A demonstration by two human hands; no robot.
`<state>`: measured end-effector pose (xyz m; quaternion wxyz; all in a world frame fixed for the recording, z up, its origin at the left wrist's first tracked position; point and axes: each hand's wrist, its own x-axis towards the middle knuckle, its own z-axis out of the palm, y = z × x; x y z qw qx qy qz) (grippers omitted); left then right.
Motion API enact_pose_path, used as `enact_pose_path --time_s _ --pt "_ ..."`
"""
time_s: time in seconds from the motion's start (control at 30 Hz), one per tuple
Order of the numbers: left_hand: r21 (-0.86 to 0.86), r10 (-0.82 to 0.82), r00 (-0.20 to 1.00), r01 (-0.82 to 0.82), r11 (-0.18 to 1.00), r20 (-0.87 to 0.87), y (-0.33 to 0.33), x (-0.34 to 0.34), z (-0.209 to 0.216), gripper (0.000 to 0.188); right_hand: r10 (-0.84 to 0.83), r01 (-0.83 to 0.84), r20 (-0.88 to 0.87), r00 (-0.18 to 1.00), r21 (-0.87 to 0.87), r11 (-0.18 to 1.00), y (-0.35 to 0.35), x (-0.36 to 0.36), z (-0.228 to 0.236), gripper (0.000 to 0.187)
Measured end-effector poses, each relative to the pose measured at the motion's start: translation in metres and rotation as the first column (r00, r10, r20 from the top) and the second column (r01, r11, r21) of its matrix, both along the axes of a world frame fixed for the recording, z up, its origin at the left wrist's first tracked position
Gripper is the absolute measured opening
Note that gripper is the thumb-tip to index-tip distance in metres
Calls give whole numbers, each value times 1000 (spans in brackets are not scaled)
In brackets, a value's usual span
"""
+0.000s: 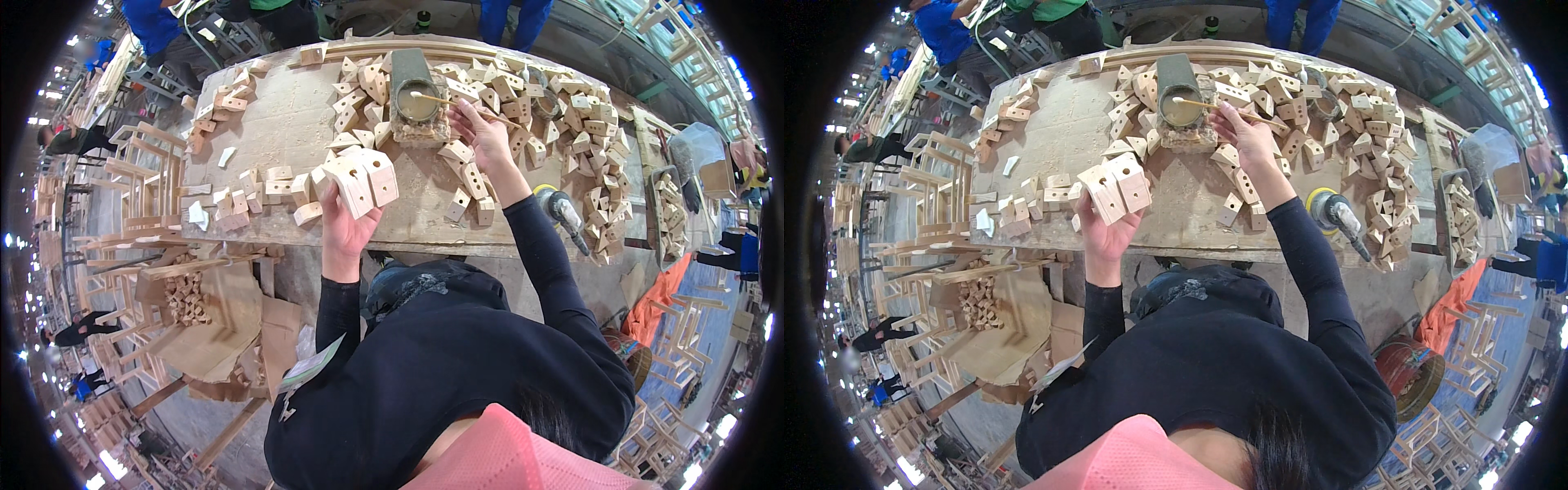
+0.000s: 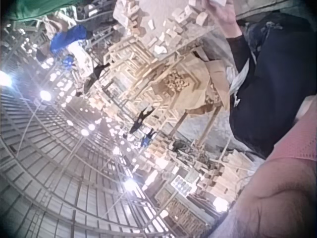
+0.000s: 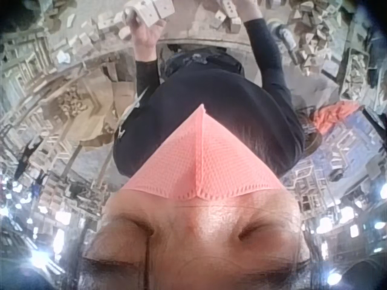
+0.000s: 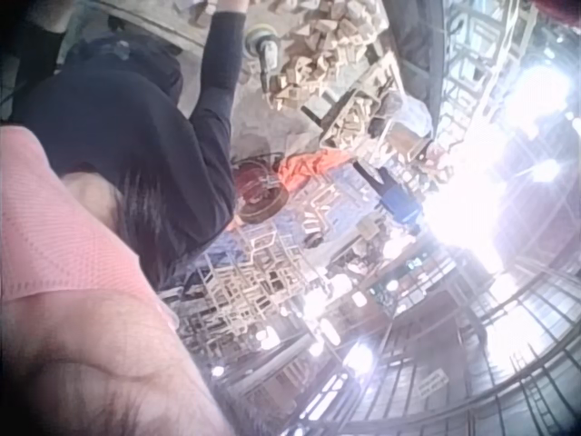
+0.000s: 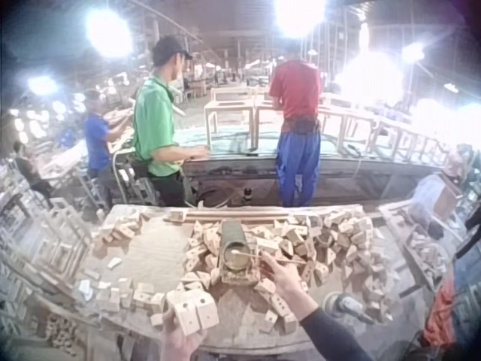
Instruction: The person applies glue to small wooden blocks using a brush and a container of adhesive. They pick up blocks, apply glue to specific surfaces, and join them together, repeating the process for multiple units.
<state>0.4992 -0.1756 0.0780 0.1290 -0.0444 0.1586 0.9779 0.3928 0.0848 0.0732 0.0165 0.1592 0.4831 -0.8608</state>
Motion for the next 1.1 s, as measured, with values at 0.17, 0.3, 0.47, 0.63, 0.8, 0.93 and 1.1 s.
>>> enact_pose_path --time_s 0.17,0.3,0.47,0.63,0.8,0.93,1.1 --pt "27 -59 998 60 998 -24 8 -12 11 74 1 0 -109 994 4 1000 8 14 18 19" --pt "-3 -114 993 114 993 -17 11 -17 21 85 130 -127 -210 969 24 992 -5 49 66 18" --pt "-9 -199 977 199 980 -81 22 -23 33 94 186 -150 -294 938 141 979 -17 72 86 18" --pt "-72 -214 974 209 975 -72 30 -19 52 99 163 -124 -323 932 140 982 -17 78 91 16" --pt "-96 -223 970 214 972 -96 32 -14 58 103 142 -92 -356 924 155 984 -16 80 94 15" --pt "-81 -206 974 199 977 -93 33 -11 60 105 155 -104 -379 912 151 983 -18 87 96 12" --pt "-46 -169 982 166 985 -83 36 -5 62 104 230 -149 -435 870 214 966 -10 99 100 9"
